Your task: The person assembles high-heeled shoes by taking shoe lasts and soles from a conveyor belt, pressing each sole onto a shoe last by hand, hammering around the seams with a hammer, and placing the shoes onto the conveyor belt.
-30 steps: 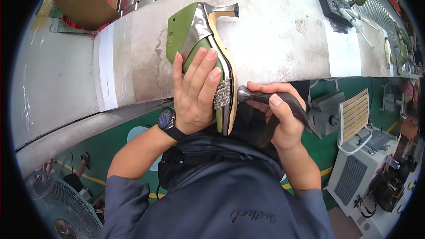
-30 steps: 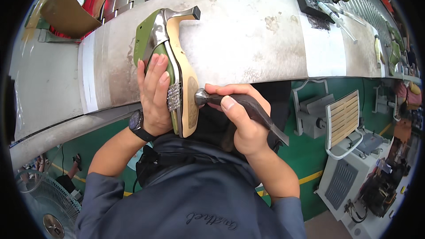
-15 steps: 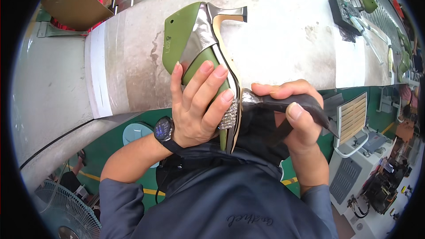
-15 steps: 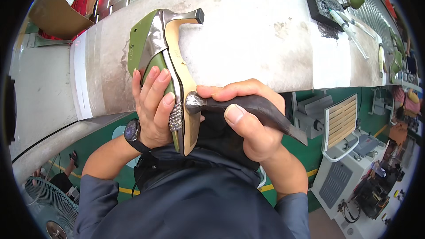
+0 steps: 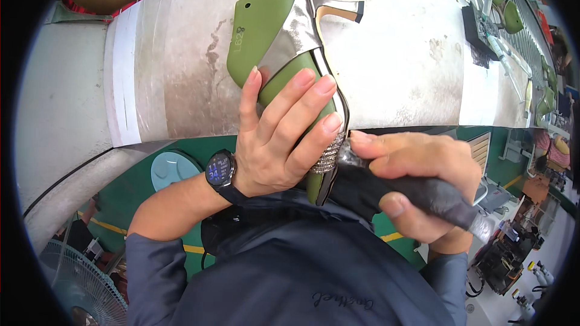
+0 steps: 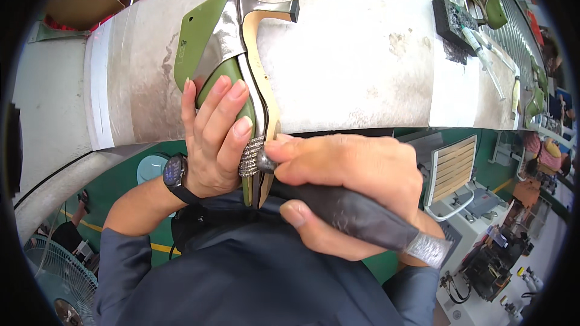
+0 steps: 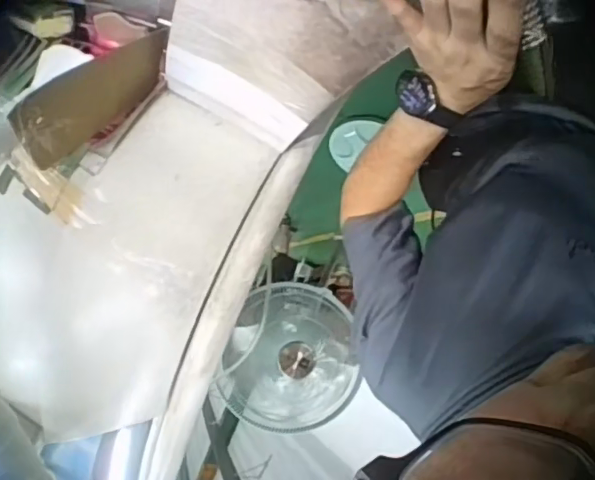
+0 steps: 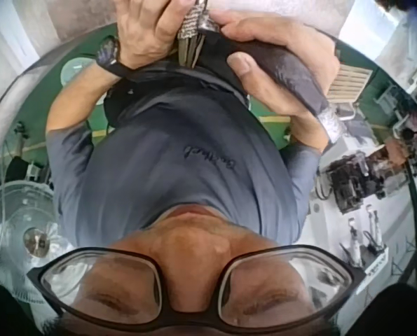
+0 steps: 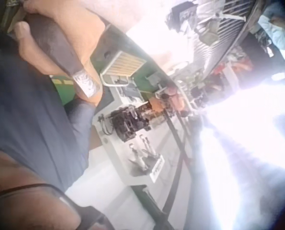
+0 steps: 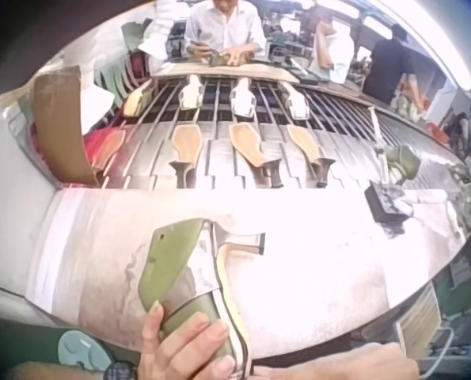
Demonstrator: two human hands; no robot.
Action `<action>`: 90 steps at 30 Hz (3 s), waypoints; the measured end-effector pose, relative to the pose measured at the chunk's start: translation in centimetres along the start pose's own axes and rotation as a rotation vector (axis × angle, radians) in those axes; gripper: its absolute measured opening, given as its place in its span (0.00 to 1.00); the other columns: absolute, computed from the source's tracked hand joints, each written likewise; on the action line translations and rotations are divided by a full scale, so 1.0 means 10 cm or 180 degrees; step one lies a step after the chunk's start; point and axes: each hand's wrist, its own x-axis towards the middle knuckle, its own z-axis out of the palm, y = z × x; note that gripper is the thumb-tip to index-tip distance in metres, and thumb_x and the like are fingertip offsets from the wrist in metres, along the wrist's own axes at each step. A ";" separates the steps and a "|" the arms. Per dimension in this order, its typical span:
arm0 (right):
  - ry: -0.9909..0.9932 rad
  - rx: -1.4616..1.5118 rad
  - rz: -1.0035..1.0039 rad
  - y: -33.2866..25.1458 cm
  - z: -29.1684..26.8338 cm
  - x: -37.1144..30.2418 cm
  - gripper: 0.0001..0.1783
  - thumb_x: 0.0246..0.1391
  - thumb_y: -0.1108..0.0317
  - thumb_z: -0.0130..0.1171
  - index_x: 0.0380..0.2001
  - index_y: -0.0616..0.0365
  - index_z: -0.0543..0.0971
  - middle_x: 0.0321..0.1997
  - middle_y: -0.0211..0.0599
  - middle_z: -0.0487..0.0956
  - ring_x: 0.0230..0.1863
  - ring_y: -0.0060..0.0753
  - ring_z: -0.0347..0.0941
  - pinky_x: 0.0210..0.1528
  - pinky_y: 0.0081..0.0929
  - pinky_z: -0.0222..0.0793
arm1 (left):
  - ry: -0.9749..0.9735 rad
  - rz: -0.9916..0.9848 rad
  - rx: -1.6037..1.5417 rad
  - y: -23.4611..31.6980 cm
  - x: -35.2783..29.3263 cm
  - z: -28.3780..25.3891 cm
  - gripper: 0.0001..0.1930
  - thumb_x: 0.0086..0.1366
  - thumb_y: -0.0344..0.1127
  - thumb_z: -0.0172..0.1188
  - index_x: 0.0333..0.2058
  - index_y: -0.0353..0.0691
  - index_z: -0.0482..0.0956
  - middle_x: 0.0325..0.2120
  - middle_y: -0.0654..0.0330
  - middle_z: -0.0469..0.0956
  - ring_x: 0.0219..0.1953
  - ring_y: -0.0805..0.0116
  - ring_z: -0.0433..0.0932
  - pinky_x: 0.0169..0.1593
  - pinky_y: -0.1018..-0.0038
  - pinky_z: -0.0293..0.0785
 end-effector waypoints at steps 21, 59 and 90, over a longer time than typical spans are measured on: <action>0.0448 -0.0087 0.0901 -0.06 0.73 -0.85 0.16 0.51 0.76 0.74 0.44 0.68 0.83 0.47 0.55 0.87 0.50 0.46 0.88 0.54 0.33 0.84 | -0.0046 0.0431 0.0343 -0.10 -0.03 0.04 0.42 0.68 0.53 0.69 0.69 0.35 0.60 0.67 0.35 0.68 0.69 0.34 0.70 0.75 0.35 0.50; 0.1305 0.1012 0.1844 0.11 0.17 0.84 0.17 0.65 0.63 0.57 0.45 0.70 0.77 0.49 0.57 0.87 0.49 0.38 0.83 0.59 0.33 0.74 | 0.0365 0.0011 0.0124 0.01 -0.15 0.18 0.23 0.76 0.41 0.56 0.67 0.52 0.66 0.66 0.62 0.73 0.70 0.58 0.72 0.74 0.29 0.50; 0.1806 0.0787 0.1637 0.26 0.07 0.91 0.24 0.71 0.52 0.46 0.40 0.66 0.76 0.35 0.60 0.85 0.20 0.33 0.78 0.26 0.25 0.77 | -0.1446 -0.0621 -0.0816 -0.78 0.62 -0.39 0.77 0.26 0.54 0.84 0.75 0.30 0.53 0.75 0.31 0.51 0.76 0.30 0.56 0.71 0.33 0.58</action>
